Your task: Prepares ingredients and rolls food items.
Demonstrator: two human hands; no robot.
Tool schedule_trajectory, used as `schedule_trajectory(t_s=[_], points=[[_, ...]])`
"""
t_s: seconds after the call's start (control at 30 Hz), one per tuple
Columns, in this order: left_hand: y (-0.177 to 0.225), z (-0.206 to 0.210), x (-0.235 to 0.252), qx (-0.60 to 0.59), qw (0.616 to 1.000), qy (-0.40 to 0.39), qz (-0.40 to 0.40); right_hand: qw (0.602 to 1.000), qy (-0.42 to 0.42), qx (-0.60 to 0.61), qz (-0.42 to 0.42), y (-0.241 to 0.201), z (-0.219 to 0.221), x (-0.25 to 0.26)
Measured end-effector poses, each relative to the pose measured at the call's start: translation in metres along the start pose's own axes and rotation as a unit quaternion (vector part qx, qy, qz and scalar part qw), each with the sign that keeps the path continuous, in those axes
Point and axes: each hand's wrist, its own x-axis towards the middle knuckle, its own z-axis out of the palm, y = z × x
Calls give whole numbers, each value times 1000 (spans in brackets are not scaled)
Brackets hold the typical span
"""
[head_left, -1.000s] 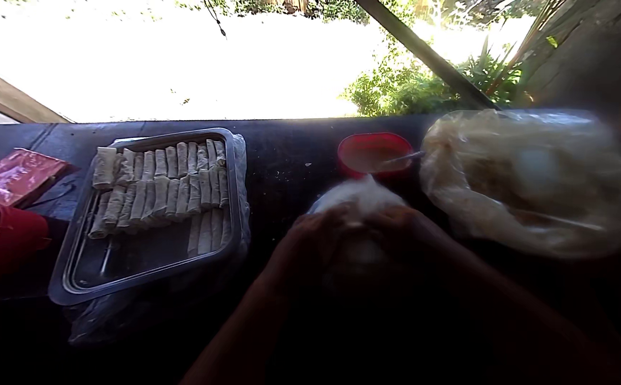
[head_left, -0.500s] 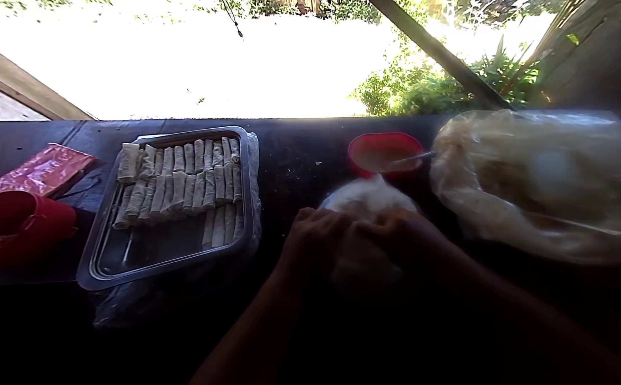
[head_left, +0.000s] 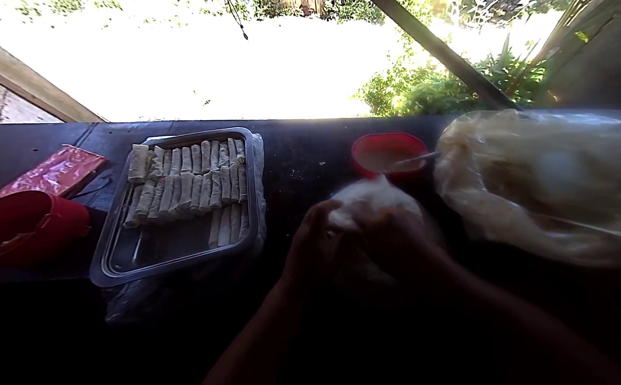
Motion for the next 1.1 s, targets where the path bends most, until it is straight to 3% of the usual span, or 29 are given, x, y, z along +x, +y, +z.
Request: schedule_trajectory(t_s=[0.13,0.3,0.47,0.63,0.8,0.93,1.1], points=[[5,1,-2,-10,999,-2,-54,998,-40,11,39,-10,-8,3],[13,0,-4,10,995,-14,-98,996,4,10,86,-6,-5,2],[14,0,-5,41,996,-12,-74,995,32,20,90,0,-2,0],[16,2,17,128,978,-15,-162,994,66,30,84,3,3,-3],[17,5,15,120,993,7,-8,993,74,54,78,10,4,-8],[19,12,18,76,996,-37,-7,995,85,44,37,14,11,-14],[6,19,15,111,990,-26,84,991,52,125,-13,45,6,-22]])
